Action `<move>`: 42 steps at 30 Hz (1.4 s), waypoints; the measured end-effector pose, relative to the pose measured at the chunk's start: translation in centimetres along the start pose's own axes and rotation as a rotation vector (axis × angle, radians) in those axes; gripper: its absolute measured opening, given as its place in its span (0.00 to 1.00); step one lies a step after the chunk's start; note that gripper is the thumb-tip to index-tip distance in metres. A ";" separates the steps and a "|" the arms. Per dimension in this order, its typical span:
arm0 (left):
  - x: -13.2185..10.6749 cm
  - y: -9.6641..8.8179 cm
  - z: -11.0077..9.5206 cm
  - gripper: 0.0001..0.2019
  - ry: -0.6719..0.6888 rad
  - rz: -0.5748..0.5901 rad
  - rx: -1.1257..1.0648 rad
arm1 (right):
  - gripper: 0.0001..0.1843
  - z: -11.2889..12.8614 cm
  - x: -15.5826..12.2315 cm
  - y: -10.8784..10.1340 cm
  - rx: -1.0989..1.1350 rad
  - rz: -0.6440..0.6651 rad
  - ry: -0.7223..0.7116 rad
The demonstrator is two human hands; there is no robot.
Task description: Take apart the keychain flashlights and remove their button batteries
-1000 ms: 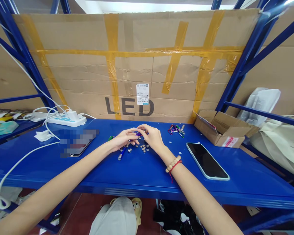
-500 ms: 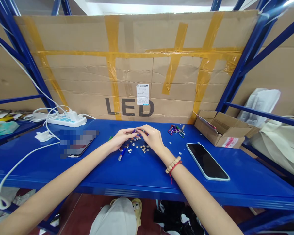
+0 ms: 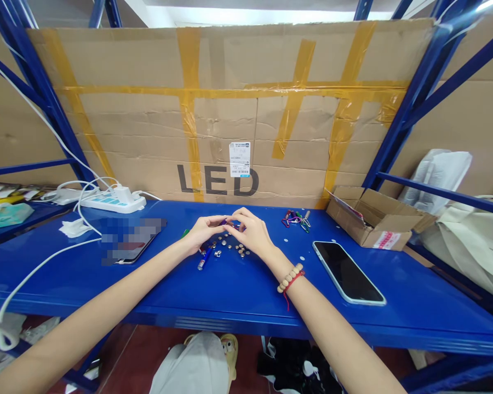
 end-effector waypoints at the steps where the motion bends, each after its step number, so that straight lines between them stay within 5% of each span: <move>1: 0.0 0.0 0.0 0.18 0.020 0.000 0.017 | 0.11 0.0 0.0 0.1 -0.019 0.021 0.002; 8: 0.2 -0.2 0.1 0.15 0.061 -0.037 0.077 | 0.11 -0.5 -0.1 0.7 -0.007 0.115 0.046; 12: 0.4 -1.4 -0.5 0.13 0.045 -0.179 0.074 | 0.19 -0.8 -0.1 0.6 0.006 0.165 0.088; 17: 0.2 -2.4 -1.0 0.12 0.007 -0.318 0.110 | 0.15 -0.5 -0.7 1.6 -0.053 0.382 0.030; 25: 0.1 -2.0 -1.0 0.12 -0.009 -0.303 0.095 | 0.11 -1.2 -1.1 2.8 -0.012 0.460 -0.046; 33: 0.1 -1.5 -1.6 0.07 0.036 -0.261 0.069 | 0.06 -1.3 -0.9 2.3 -0.042 0.450 0.131; 42: -0.1 -1.6 -1.7 0.09 0.026 -0.277 0.063 | 0.11 -1.8 -0.7 2.2 -0.318 0.473 0.035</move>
Point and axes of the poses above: each hand's wrist, its own x-axis towards the middle knuckle, its own y-axis out of the palm, z = x × y, the point moved 6 cm from there along x, towards the middle knuckle, and after that the axes turned 7 degrees about -z, right-handed, at the moved point
